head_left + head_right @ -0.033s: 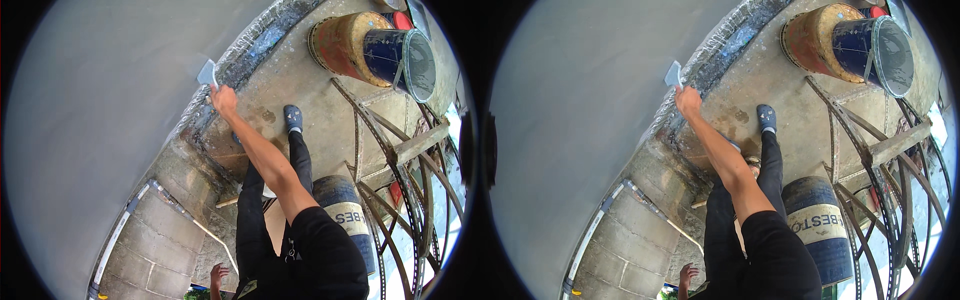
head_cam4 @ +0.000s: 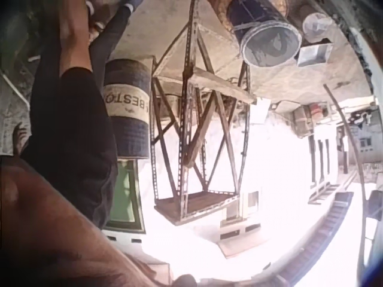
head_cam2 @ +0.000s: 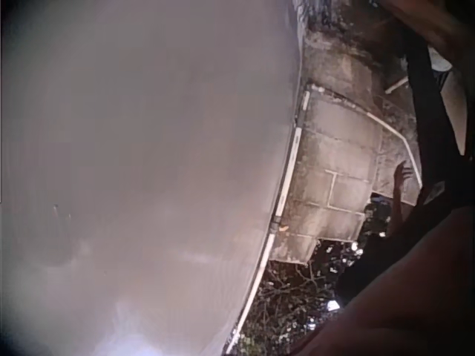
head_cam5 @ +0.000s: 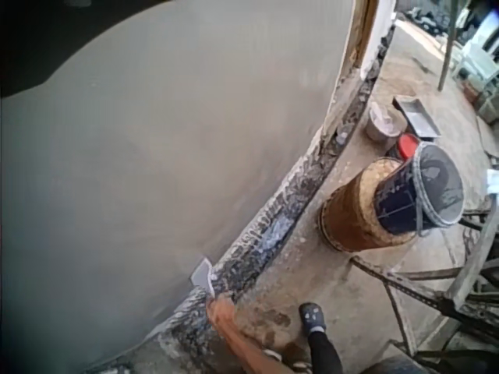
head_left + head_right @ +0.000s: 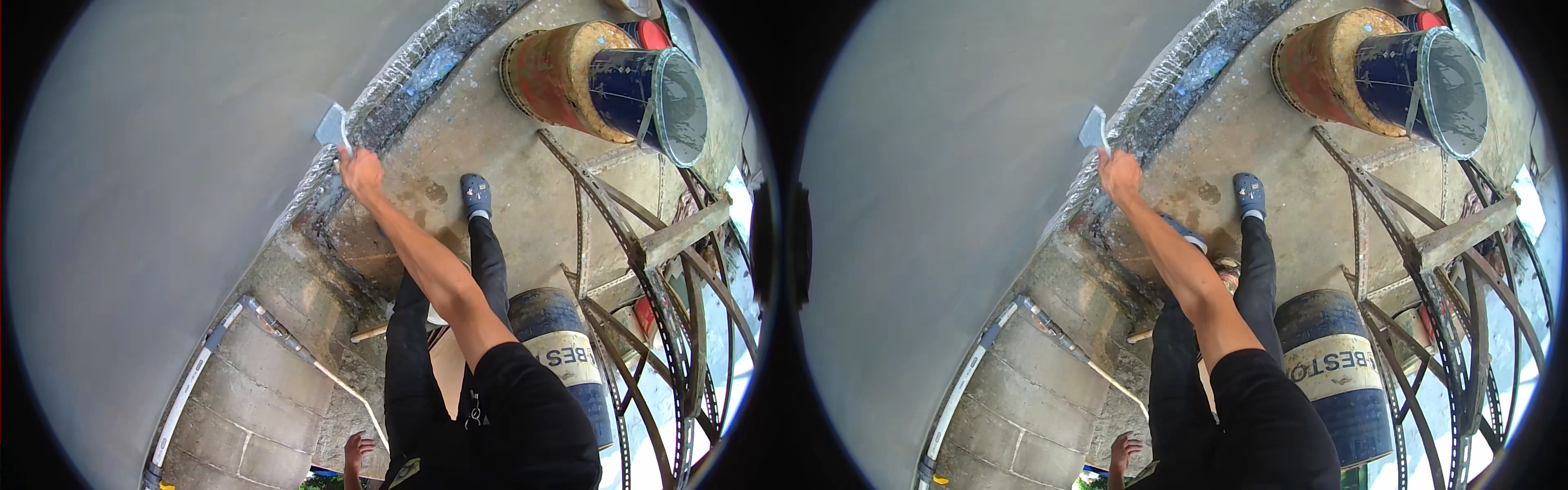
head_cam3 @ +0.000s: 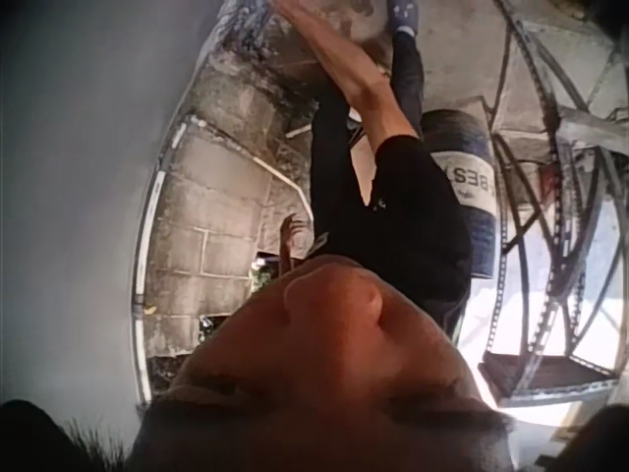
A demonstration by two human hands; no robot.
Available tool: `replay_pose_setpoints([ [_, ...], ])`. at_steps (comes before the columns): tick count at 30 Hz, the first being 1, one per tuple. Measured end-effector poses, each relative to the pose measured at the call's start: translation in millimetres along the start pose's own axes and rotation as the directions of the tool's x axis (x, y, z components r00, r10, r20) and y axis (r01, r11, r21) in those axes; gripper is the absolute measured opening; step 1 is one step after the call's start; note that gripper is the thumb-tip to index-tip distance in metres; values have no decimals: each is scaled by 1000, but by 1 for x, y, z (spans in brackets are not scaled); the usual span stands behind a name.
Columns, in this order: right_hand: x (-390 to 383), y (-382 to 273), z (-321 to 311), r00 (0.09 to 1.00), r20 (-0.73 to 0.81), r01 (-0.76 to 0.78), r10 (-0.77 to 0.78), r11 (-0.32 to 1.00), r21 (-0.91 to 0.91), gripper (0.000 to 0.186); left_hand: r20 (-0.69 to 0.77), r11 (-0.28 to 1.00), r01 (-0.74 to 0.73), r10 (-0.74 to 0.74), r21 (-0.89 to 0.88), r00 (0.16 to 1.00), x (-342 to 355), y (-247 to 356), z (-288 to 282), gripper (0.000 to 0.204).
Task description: The person applies a layer of plaster mix to a concrete wall using a putty knife.
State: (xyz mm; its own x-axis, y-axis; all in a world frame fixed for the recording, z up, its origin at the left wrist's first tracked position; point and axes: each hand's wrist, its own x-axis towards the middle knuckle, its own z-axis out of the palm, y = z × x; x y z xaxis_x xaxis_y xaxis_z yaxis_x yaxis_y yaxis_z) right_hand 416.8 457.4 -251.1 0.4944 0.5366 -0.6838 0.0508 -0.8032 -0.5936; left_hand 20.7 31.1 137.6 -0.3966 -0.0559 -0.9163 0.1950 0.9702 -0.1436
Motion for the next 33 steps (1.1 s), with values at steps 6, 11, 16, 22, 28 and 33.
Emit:
replay_pose_setpoints([
  [6, -55, -19, -51, 777, 119, 544, -619, 753, 370, 42, 13, 1000, 9, -9, -1, 1000, 10, 0, -10, 36],
  [11, 50, 3, -66, 925, -42, 366, -377, 857, 363, 37, 55, 997, -77, 78, -27, 995, 23, 0, -8, 38],
  [16, 88, 49, -70, 998, -54, -15, 15, 1000, -1, 51, 38, 1000, -1, 1, -14, 999, 21, -19, -23, 40],
  [22, 77, 9, -83, 968, -251, -5, -27, 992, -124, 52, 39, 1000, -6, 6, -9, 999, 19, -25, -18, 39],
  [28, 3, -27, -120, 856, 86, 514, -509, 857, -44, 48, 43, 999, -11, 8, 54, 999, 25, -28, -17, 41],
  [33, 36, -33, -116, 824, 58, 563, -564, 826, 34, 49, 28, 999, -25, 26, -37, 999, 33, -23, -11, 42],
])
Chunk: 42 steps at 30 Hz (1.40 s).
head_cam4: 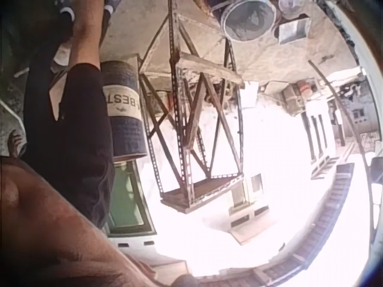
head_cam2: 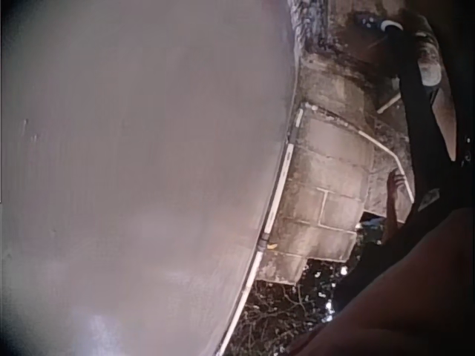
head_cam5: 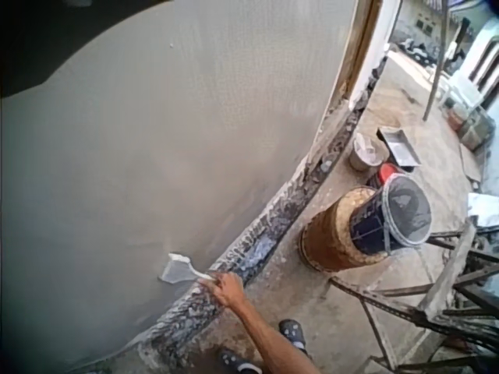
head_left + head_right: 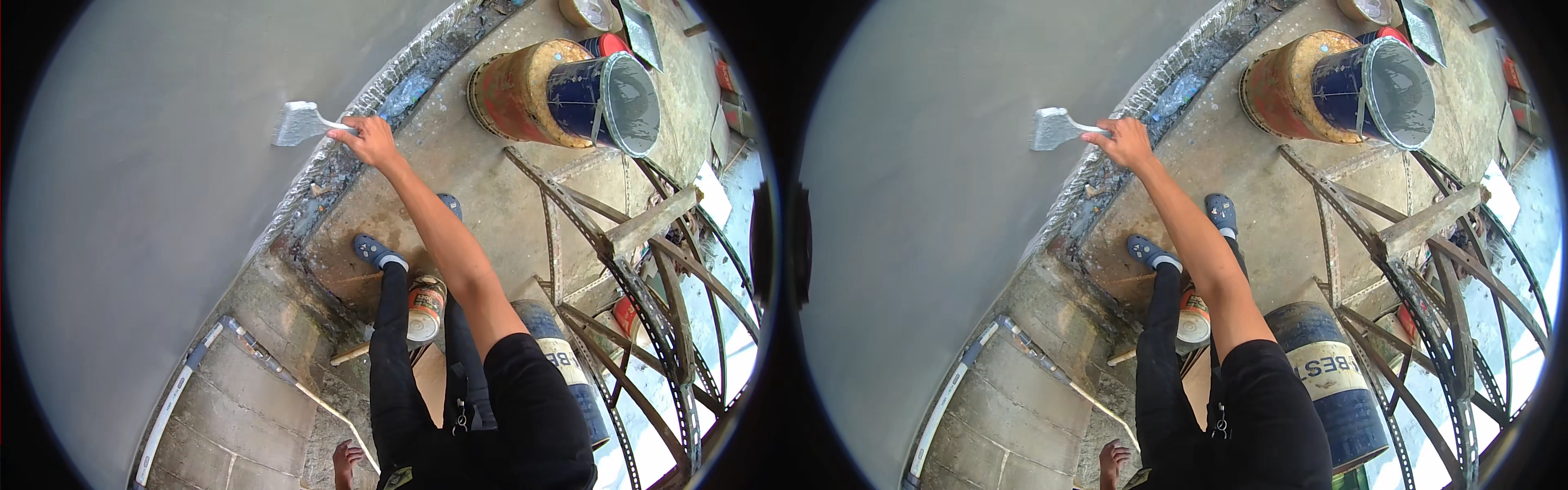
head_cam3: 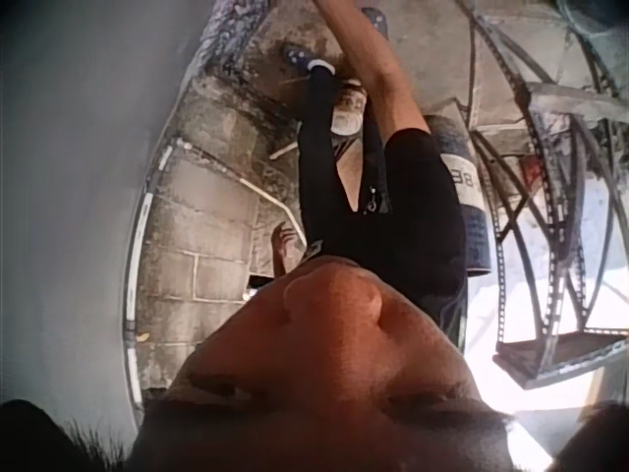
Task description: The person applies a layer of plaster mix to a concrete wall using a putty knife.
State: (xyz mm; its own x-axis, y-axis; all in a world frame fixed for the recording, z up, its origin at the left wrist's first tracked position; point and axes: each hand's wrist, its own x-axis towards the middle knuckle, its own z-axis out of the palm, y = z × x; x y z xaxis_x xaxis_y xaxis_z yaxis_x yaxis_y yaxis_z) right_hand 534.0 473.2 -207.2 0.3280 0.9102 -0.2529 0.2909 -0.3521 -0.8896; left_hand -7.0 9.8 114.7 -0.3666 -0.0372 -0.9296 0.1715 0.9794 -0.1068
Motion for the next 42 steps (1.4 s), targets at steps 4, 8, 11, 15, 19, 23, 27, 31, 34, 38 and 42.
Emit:
replay_pose_setpoints([
  [4, 1, 81, 8, 856, -141, -515, 498, 844, -149, 54, 21, 996, -37, 39, -86, 999, 8, -18, -3, 40],
  [8, 13, 117, 0, 779, -291, -605, 555, 787, -119, 59, 162, 980, -197, 194, 5, 968, 1, -43, 6, 53],
  [11, 31, 61, 18, 820, -263, -540, 509, 839, -59, 56, 127, 998, -58, 56, 12, 990, -9, -74, -12, 49],
  [15, 1, 41, -15, 883, -277, -426, 380, 895, -131, 53, 101, 972, 7, 17, -233, 995, -13, -41, 38, 36],
  [19, -5, 6, -26, 977, 138, -144, 160, 982, -122, 50, -11, 986, -24, 26, 166, 1000, -16, -39, 27, 32],
  [23, 13, 48, -49, 982, -30, -190, 189, 954, -231, 48, 50, 945, 20, -39, 326, 998, -17, 0, 53, 42],
  [27, 33, 79, -54, 811, -353, -528, 467, 843, -98, 55, 96, 911, -100, 67, 400, 993, -21, -18, 46, 38],
  [31, 40, 70, -81, 759, -355, -579, 546, 815, 17, 53, 18, 995, 97, -96, -27, 995, -38, -22, 65, 44],
  [34, 35, 18, -77, 879, -381, -373, 288, 912, -172, 46, -44, 993, 114, -115, -14, 992, -36, -40, 64, 49],
  [38, 0, 14, -67, 981, -100, -196, 169, 868, -456, 42, -35, 991, 129, -127, 45, 991, -24, -27, 83, 49],
  [42, -19, 17, -64, 971, 238, 141, 2, 800, -583, 42, -28, 995, 102, -101, 19, 994, -25, -10, 89, 46],
])
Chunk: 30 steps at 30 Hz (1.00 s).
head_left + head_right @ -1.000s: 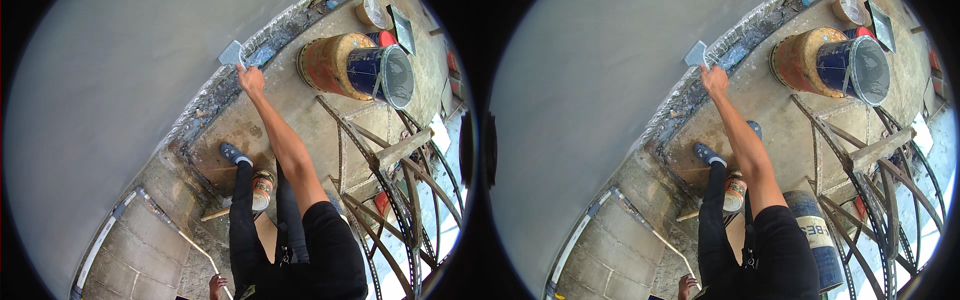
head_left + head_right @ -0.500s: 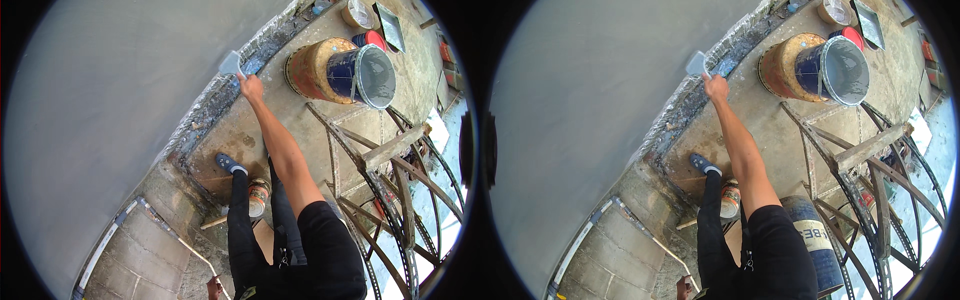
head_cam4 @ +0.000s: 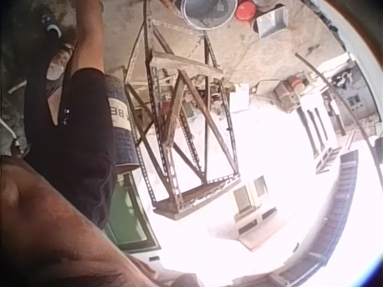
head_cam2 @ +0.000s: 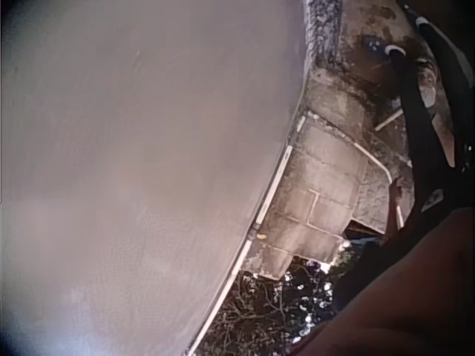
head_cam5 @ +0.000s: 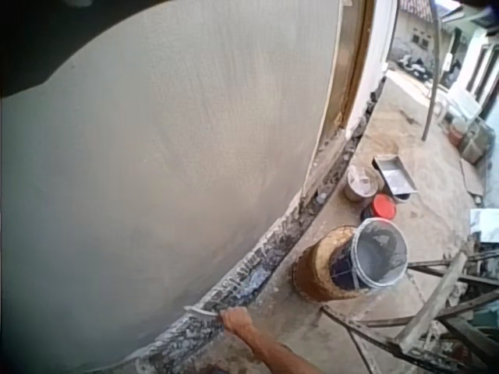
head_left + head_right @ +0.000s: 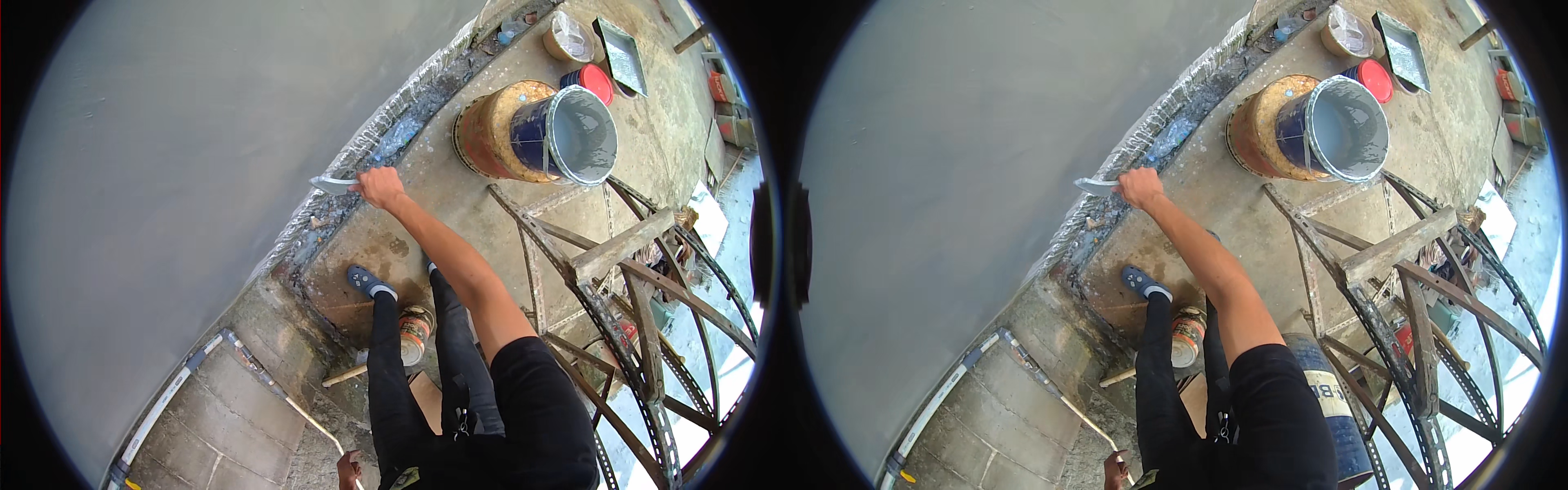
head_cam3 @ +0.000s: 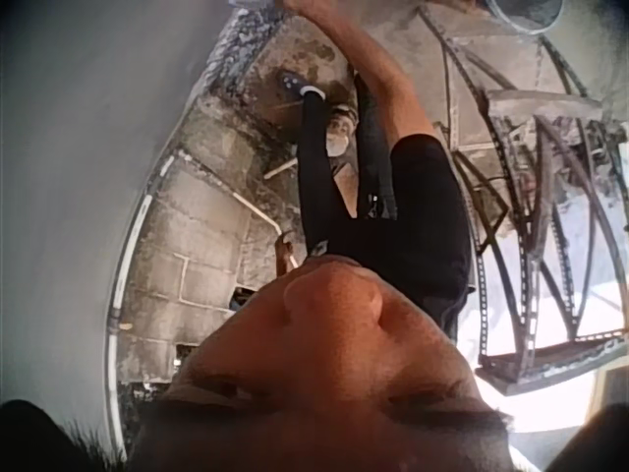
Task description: The person applies a layer of plaster mix to a concrete wall using a putty knife.
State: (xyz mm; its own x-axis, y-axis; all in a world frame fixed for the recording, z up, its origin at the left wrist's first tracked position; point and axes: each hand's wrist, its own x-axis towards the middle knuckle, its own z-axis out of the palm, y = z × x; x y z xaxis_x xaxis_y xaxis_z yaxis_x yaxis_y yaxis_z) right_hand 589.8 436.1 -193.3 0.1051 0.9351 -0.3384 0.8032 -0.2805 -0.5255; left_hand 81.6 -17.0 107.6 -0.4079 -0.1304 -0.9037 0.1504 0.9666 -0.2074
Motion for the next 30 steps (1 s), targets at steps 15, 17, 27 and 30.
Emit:
replay_pose_setpoints([
  [15, 40, 6, -31, 773, -228, -467, 593, 774, 428, 41, -43, 995, -7, 3, -97, 999, 16, -27, -8, 31],
  [17, 27, -51, -22, 840, -184, -387, 510, 801, 456, 40, 72, 982, -178, 173, 69, 982, 11, -27, -14, 39],
  [27, -193, -261, 4, 995, 1, -81, 97, 825, 559, 45, 93, 801, -347, 348, 488, 933, 15, 32, -50, 51],
  [30, -224, -230, 5, 915, -109, -210, 388, 691, 692, 50, 65, 853, -462, 489, -243, 870, 27, 58, -66, 57],
])
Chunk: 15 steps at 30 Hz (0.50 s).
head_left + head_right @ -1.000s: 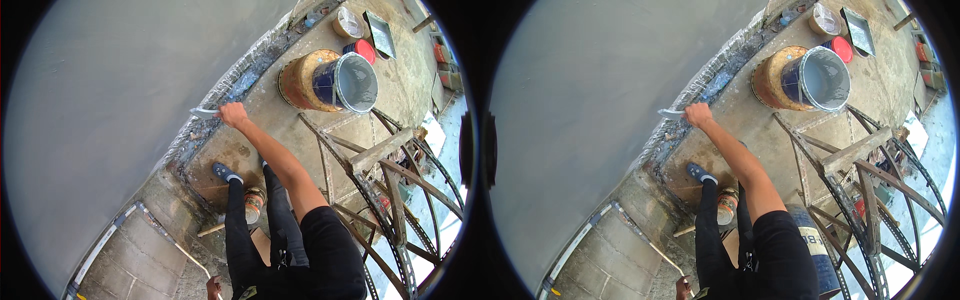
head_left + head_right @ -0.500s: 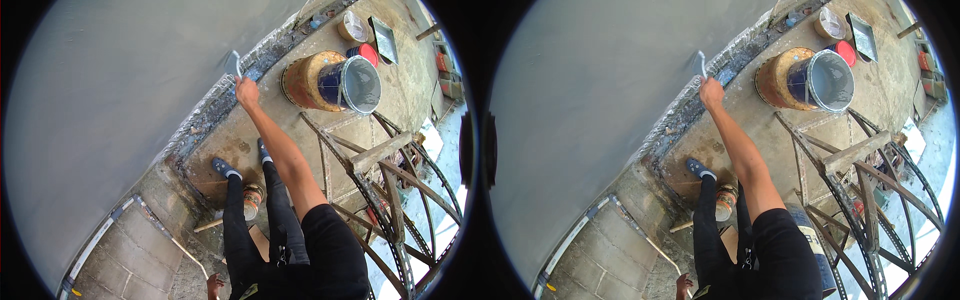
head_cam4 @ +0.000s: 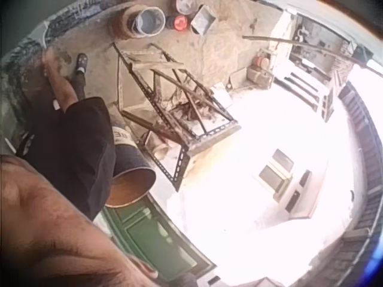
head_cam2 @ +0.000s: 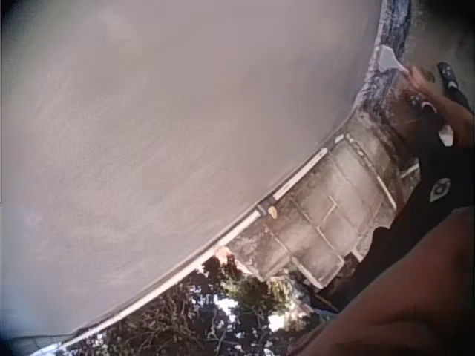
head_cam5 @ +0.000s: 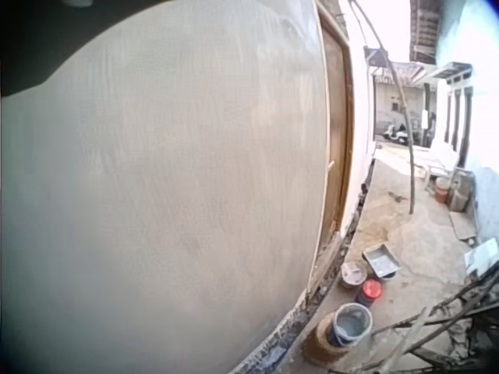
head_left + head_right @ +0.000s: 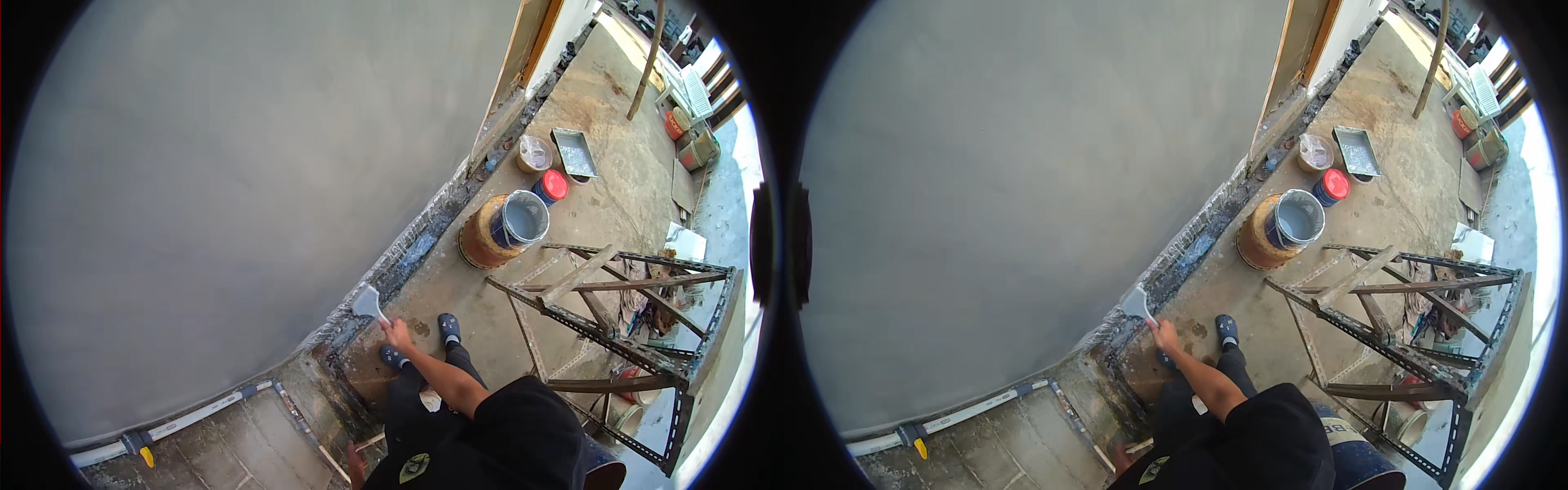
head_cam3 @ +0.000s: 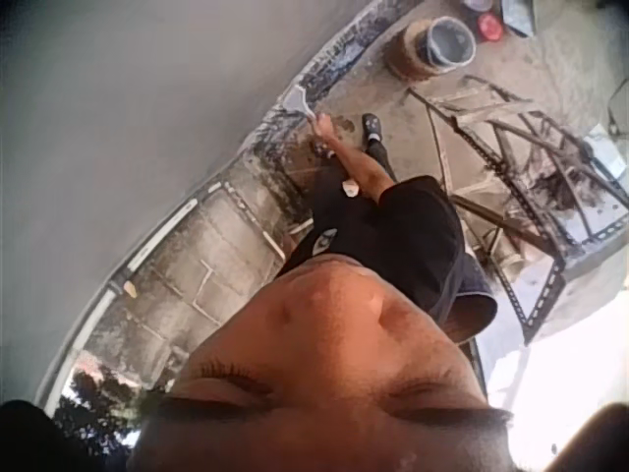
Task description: The person applies a layer of plaster mix to a concrete wall using a putty knife.
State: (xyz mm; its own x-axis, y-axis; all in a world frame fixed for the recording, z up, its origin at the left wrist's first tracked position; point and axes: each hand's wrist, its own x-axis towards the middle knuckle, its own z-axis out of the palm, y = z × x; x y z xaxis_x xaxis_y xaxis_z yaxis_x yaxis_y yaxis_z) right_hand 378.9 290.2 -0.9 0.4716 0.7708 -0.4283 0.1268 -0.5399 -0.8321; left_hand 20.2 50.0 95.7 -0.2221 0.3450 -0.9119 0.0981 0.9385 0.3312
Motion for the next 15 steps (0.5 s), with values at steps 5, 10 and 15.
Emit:
replay_pose_setpoints([
  [5, 8, 39, -124, 824, -521, -188, 223, 975, 119, 46, 140, 979, -201, 205, -43, 969, 17, 103, 26, 63],
  [10, -2, 43, -243, 568, -791, -217, 227, 969, 122, 49, 225, 969, -225, 243, -106, 943, 43, 133, 35, 62],
  [15, -18, 41, -300, 526, -827, -127, 196, 980, 151, 50, 144, 978, -193, 203, -85, 968, 56, 99, 43, 52],
])
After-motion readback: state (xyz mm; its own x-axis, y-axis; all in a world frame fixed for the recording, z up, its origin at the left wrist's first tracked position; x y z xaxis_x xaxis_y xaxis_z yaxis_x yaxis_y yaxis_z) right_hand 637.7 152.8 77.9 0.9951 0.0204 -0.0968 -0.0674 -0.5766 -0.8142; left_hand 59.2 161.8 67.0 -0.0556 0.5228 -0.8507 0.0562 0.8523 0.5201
